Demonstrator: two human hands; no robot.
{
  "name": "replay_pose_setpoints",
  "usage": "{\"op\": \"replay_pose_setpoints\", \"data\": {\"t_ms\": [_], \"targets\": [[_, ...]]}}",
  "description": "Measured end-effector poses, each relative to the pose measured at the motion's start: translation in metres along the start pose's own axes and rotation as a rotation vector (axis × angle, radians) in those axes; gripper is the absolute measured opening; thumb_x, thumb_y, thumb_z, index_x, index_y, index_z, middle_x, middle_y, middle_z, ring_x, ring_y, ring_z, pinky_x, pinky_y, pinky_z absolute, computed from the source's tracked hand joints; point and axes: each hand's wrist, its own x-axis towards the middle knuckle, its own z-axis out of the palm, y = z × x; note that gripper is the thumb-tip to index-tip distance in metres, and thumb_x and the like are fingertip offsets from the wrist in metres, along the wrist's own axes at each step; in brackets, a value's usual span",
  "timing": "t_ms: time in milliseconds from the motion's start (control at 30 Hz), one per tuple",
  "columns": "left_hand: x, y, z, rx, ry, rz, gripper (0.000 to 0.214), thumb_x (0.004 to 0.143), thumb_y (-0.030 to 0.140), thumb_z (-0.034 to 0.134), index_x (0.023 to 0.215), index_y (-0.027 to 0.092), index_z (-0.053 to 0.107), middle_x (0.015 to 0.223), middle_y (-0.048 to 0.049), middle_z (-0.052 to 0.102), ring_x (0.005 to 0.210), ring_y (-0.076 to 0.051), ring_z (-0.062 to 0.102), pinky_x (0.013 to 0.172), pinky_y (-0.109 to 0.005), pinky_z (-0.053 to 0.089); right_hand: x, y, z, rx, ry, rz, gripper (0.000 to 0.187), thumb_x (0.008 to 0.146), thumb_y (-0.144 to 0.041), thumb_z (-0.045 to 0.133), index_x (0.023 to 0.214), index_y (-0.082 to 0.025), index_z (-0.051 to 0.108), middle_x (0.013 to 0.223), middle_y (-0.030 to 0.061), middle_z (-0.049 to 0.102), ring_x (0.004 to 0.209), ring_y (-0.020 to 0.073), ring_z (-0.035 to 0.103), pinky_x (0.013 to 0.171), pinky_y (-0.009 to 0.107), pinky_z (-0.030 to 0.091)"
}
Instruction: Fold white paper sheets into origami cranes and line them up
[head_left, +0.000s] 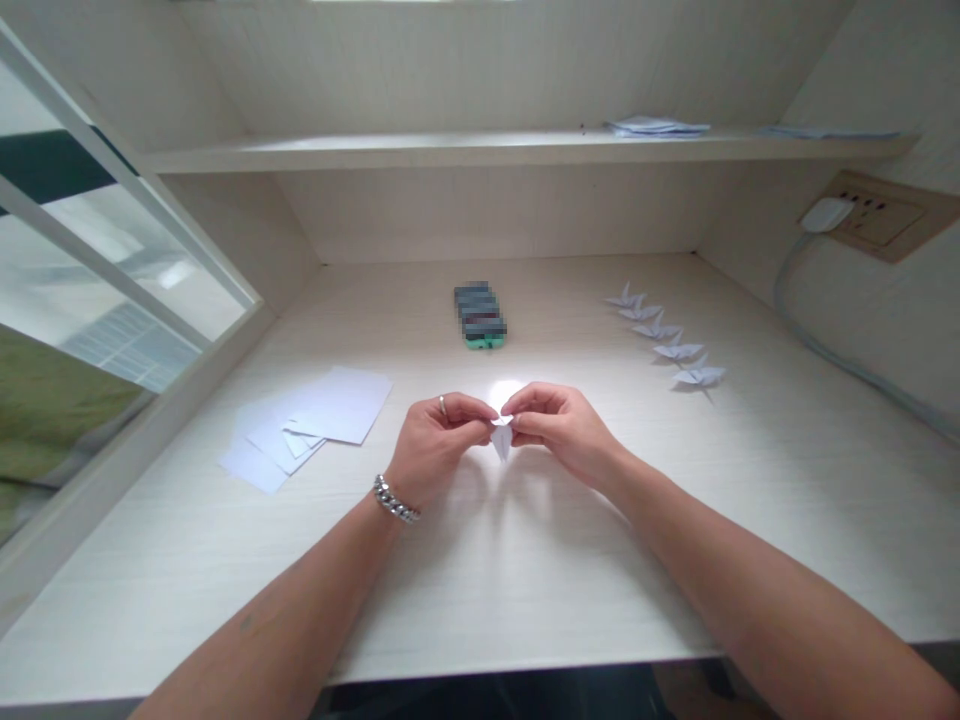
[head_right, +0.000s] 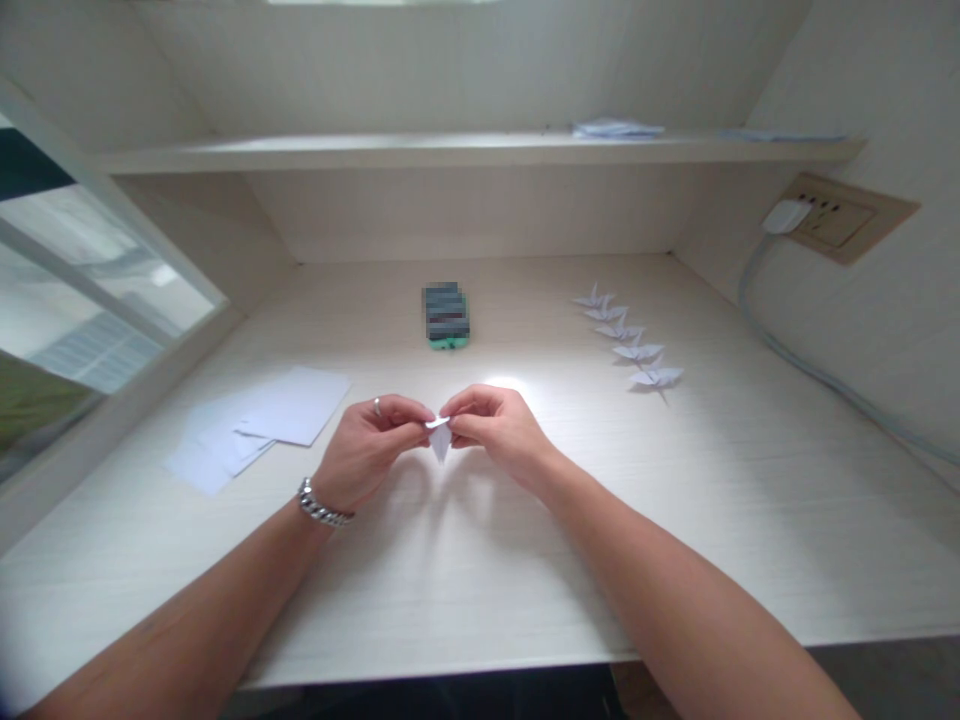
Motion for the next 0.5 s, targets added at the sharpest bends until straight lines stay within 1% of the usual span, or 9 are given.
{"op": "replay_pose_setpoints", "data": {"t_ms": [100,167,233,333,433,500], "targets": [[-0.001,0.002,0.000,0.066,0.017,0.037,0.005,0.063,0.012,0.073,0.066,0.016,0.074,0.067,-0.0032,0.073,0.062,-0.014,0.064,0.063,-0.025,0.052,0.000,0.000,0.000,-0.006,0.004,0.008,0.015,0.068,-0.029,0.074,0.074,-0.016,0.070,0.066,0.0013,0.065,0.060,0.0122,0.060,0.062,0.029,0.052],[0.000,0.002,-0.001,0.088,0.018,0.050,0.006,0.064,0.012,0.073,0.067,0.016,0.075,0.067,-0.0034,0.073,0.063,-0.015,0.065,0.065,-0.026,0.053,0.000,0.002,-0.002,-0.069,-0.001,-0.034,0.017,0.069,-0.030,0.074,0.076,-0.015,0.070,0.070,0.0022,0.066,0.063,0.0125,0.060,0.062,0.028,0.051],[0.000,0.001,-0.001,0.094,0.014,0.055,0.005,0.064,0.013,0.074,0.068,0.016,0.075,0.069,-0.0042,0.073,0.065,-0.016,0.066,0.067,-0.028,0.054,0.002,0.006,-0.005,-0.151,-0.003,-0.097,0.016,0.069,-0.026,0.075,0.079,-0.015,0.070,0.073,0.0025,0.067,0.064,0.0130,0.061,0.063,0.028,0.051],[0.001,-0.001,-0.001,0.019,0.008,0.032,0.015,0.064,0.016,0.077,0.078,0.015,0.076,0.078,-0.0063,0.075,0.071,-0.017,0.068,0.071,-0.029,0.055,0.003,0.010,-0.007,-0.247,0.029,-0.193,0.014,0.070,-0.022,0.074,0.082,-0.016,0.069,0.075,0.0024,0.068,0.067,0.0141,0.063,0.064,0.028,0.050],[0.002,-0.003,-0.001,-0.072,0.007,-0.009,0.026,0.067,0.023,0.077,0.091,0.013,0.075,0.084,-0.0081,0.076,0.074,-0.017,0.069,0.072,-0.030,0.056,0.003,0.012,-0.007,-0.293,0.073,-0.269,0.014,0.072,-0.023,0.073,0.084,-0.017,0.069,0.079,0.0034,0.070,0.073,0.0159,0.065,0.069,0.029,0.052],[0.002,-0.003,-0.001,-0.053,-0.001,-0.021,0.028,0.068,0.028,0.078,0.091,0.012,0.075,0.085,-0.0090,0.076,0.073,-0.017,0.069,0.072,-0.030,0.056,0.003,0.011,-0.006,-0.318,0.085,-0.294,0.015,0.074,-0.025,0.073,0.085,-0.017,0.068,0.081,0.0044,0.071,0.075,0.0171,0.066,0.070,0.030,0.052]]}}
